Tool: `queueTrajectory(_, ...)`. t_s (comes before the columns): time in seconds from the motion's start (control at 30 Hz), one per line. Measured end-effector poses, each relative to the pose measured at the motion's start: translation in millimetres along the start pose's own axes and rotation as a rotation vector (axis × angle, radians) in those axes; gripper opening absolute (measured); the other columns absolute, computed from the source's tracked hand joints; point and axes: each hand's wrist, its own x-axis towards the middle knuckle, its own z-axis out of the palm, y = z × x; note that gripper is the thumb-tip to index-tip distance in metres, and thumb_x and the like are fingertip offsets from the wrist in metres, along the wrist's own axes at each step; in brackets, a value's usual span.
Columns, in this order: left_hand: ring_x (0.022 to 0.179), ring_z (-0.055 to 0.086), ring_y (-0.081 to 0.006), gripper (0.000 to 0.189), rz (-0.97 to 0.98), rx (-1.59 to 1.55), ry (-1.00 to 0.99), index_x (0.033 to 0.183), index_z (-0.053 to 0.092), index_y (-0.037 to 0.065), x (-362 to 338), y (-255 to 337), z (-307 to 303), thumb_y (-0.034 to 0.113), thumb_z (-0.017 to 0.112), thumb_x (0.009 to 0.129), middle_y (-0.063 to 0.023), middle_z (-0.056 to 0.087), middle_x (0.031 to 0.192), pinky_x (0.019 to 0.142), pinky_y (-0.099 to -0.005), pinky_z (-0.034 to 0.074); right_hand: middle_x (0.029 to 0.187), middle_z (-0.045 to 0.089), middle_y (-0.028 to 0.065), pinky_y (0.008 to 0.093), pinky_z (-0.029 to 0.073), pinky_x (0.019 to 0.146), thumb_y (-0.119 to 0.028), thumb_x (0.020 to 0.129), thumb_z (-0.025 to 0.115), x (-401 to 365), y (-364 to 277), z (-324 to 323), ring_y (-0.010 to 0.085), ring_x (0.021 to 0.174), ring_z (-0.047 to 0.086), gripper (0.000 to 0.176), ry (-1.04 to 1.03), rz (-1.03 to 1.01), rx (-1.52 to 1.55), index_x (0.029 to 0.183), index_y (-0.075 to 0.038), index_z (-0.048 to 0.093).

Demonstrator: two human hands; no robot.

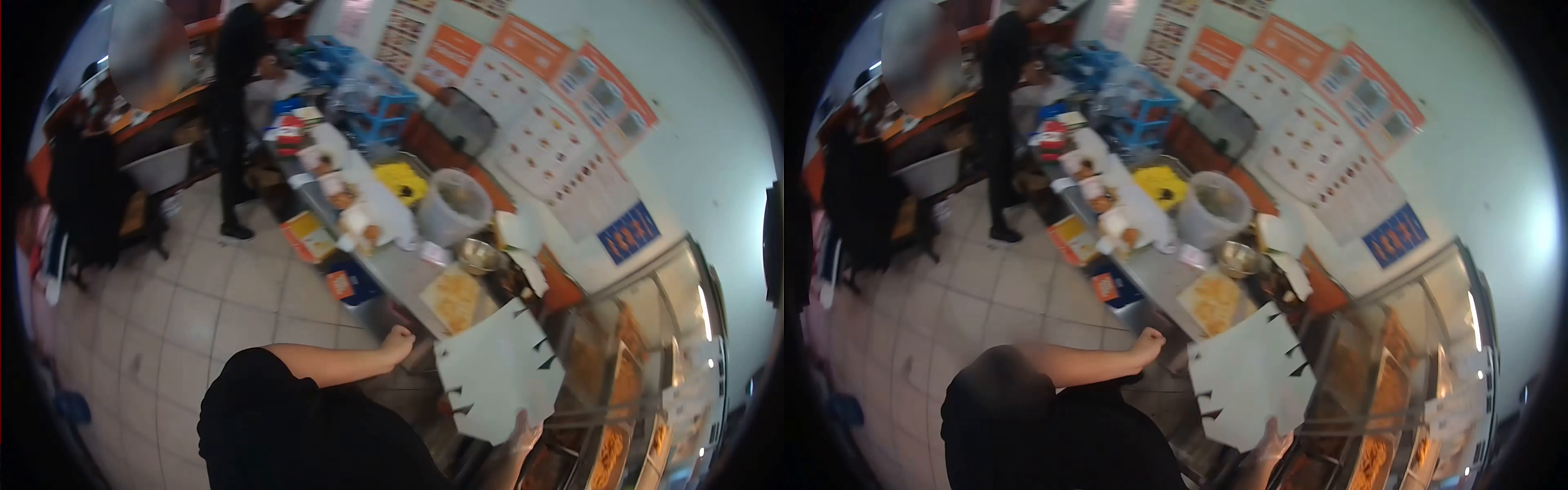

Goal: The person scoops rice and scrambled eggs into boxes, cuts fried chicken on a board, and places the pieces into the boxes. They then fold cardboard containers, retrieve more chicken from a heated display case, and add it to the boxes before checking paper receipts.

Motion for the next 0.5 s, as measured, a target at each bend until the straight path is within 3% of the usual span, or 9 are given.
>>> queueTrajectory(0.07, 0.101, 0.063, -0.0274, 0.027, -0.081, -0.104, 0.100, 0.105, 0.060, 0.002, -0.2, -3.4, -71.7, 0.027, 0.053, 0.097, -0.0144, 0.067, 0.102, 0.086, -0.0399, 0.049, 0.111, 0.066, 0.0133, 0.0372, 0.054, 0.082, 0.001, 0.087, 0.064, -25.2, 22.1, -5.3, 0.0243, 0.093, 0.065, 0.041, -0.133, 0.050, 0.000, 0.127, 0.005, 0.056)
queueTrajectory(0.13, 0.102, 0.062, -0.0267, 0.032, -0.129, -0.180, 0.073, 0.107, 0.062, 0.004, 4.0, 3.1, -127.6, 0.033, 0.049, 0.101, -0.0118, 0.066, 0.111, 0.087, -0.0398, 0.048, 0.111, 0.066, 0.0123, 0.0364, 0.052, 0.084, 0.000, 0.086, 0.065, -42.5, 23.1, 4.4, 0.0237, 0.094, 0.065, 0.042, -0.220, 0.082, 0.003, 0.127, 0.004, 0.057)
queueTrajectory(0.2, 0.100, 0.058, -0.0171, 0.037, -0.378, -0.381, -0.348, 0.116, 0.061, 0.008, -9.2, 28.9, -175.9, 0.039, 0.046, 0.103, -0.0021, 0.063, 0.107, 0.093, -0.0343, 0.045, 0.110, 0.066, 0.0102, 0.0346, 0.049, 0.087, -0.004, 0.084, 0.068, -60.5, 11.5, 27.9, 0.0225, 0.094, 0.063, 0.041, -0.352, 0.167, 0.014, 0.124, 0.003, 0.060)
queueTrajectory(0.27, 0.111, 0.058, -0.0173, 0.044, -0.197, -0.677, -0.581, 0.127, 0.059, 0.008, -52.3, 81.4, -187.7, 0.043, 0.043, 0.105, -0.0025, 0.062, 0.119, 0.102, -0.0374, 0.043, 0.107, 0.067, 0.0089, 0.0339, 0.050, 0.084, -0.003, 0.085, 0.067, -64.9, 24.6, 43.1, 0.0208, 0.093, 0.063, 0.037, -0.395, 0.092, -0.023, 0.121, 0.003, 0.062)
queueTrajectory(0.33, 0.118, 0.057, -0.0181, 0.045, -0.209, -0.849, -0.858, 0.133, 0.056, 0.010, -69.1, 110.3, -200.6, 0.043, 0.041, 0.106, -0.0041, 0.059, 0.129, 0.105, -0.0386, 0.045, 0.104, 0.067, 0.0085, 0.0326, 0.049, 0.082, -0.005, 0.087, 0.067, -79.1, 17.9, 70.9, 0.0190, 0.091, 0.062, 0.034, -0.408, 0.050, -0.142, 0.119, 0.004, 0.063)
queueTrajectory(0.47, 0.113, 0.059, -0.0201, 0.048, -0.097, -0.813, -0.617, 0.130, 0.057, 0.008, -80.4, 133.4, -204.0, 0.045, 0.041, 0.105, -0.0074, 0.062, 0.124, 0.096, -0.0382, 0.049, 0.104, 0.068, 0.0098, 0.0317, 0.049, 0.081, -0.007, 0.089, 0.067, -101.5, 20.6, 100.5, 0.0191, 0.090, 0.062, 0.033, -0.363, -0.065, -0.455, 0.120, 0.004, 0.062)
queueTrajectory(0.5, 0.108, 0.061, -0.0222, 0.047, 0.157, -0.427, -0.407, 0.126, 0.057, 0.005, -72.2, 125.1, -206.1, 0.046, 0.044, 0.104, -0.0105, 0.063, 0.121, 0.091, -0.0381, 0.051, 0.104, 0.068, 0.0105, 0.0320, 0.049, 0.081, -0.008, 0.090, 0.067, -116.9, 8.4, 114.1, 0.0196, 0.090, 0.062, 0.033, -0.416, -0.163, -0.410, 0.119, 0.005, 0.062)
